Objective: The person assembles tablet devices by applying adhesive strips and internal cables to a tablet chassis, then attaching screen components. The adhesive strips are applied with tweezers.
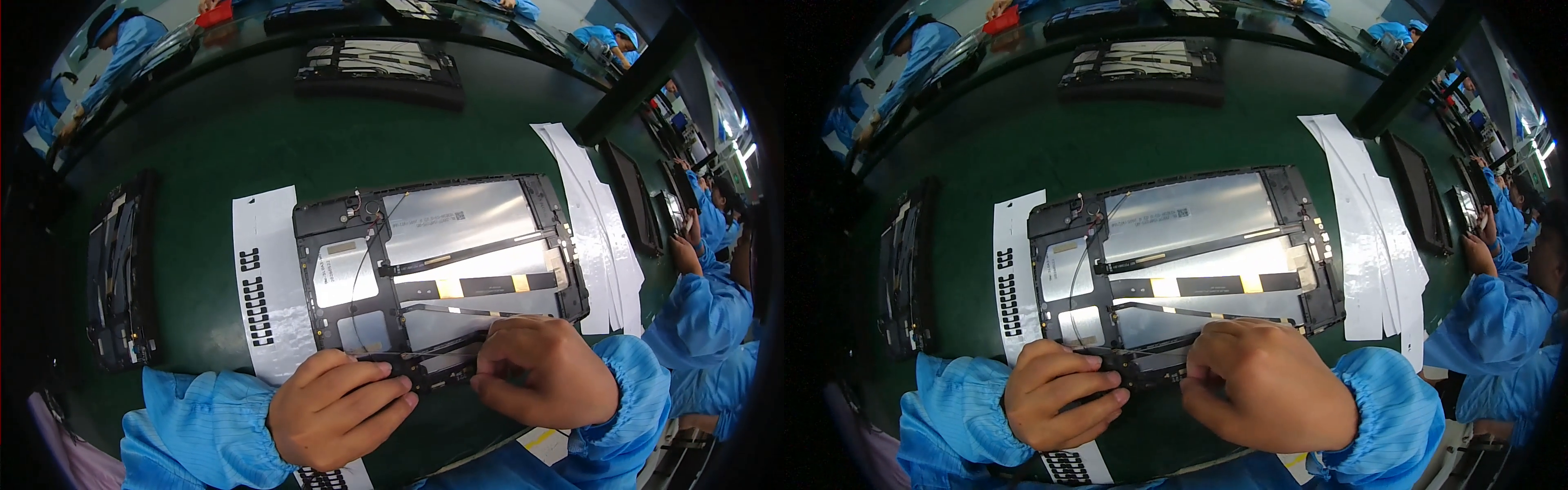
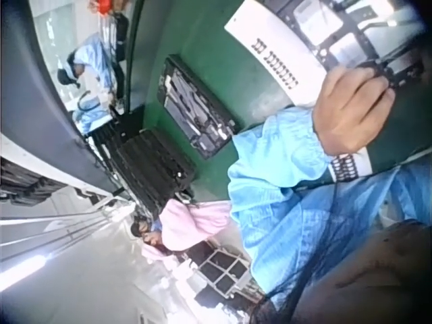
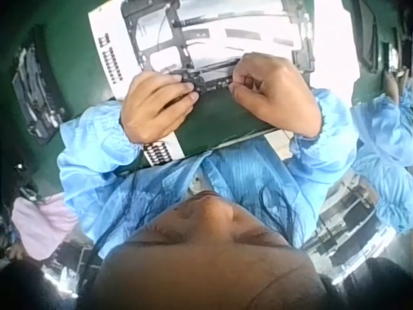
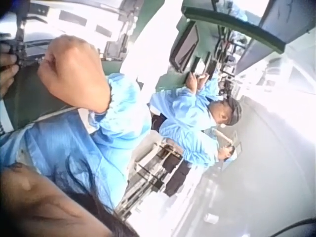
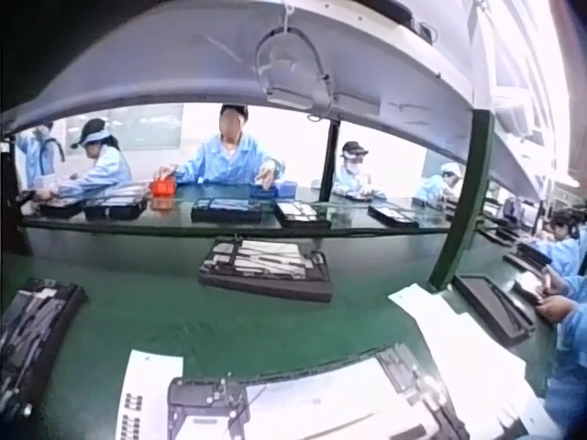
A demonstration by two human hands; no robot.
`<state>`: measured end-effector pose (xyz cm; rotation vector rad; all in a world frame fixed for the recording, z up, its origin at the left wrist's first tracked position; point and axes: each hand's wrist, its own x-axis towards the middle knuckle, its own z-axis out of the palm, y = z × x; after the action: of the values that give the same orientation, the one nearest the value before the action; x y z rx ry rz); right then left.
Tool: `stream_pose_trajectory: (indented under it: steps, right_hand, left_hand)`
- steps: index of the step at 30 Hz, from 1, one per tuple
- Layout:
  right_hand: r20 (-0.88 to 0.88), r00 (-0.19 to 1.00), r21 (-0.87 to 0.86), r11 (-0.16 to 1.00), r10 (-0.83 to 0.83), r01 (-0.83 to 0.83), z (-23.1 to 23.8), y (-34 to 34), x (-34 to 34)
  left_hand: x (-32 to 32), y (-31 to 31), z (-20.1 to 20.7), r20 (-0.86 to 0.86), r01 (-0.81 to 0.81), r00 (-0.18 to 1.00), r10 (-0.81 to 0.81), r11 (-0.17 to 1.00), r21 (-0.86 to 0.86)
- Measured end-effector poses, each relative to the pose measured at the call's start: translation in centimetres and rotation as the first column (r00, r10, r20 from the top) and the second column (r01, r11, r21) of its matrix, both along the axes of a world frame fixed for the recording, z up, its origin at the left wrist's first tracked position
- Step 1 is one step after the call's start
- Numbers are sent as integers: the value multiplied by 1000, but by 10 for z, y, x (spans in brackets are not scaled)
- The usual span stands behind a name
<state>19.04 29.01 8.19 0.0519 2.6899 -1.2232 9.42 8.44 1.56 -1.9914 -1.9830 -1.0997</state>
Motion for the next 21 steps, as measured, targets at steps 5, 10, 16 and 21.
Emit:
stream_pose_trajectory:
  steps: [5, 10, 16, 21]
  right_hand:
    - [-15, 1000, 10, 1000, -16, 16, -3, -4, -1]
    - [-1, 1000, 54, 999, -8, 8, -2, -5, -1]
    - [-37, 999, 88, 996, 4, 0, -3, -5, -1]
    - [-12, 1000, 66, 998, -3, 3, -1, -3, 2]
  left_hand:
    - [0, -3, -3, 1, -8, 1000, 8, 1000, 3]
    - [2, -2, -1, -19, -17, 1000, 16, 1000, -7]
    - [2, 6, 10, -223, 52, 973, -59, 998, -35]
    - [2, 14, 0, -410, 114, 900, -145, 988, -100]
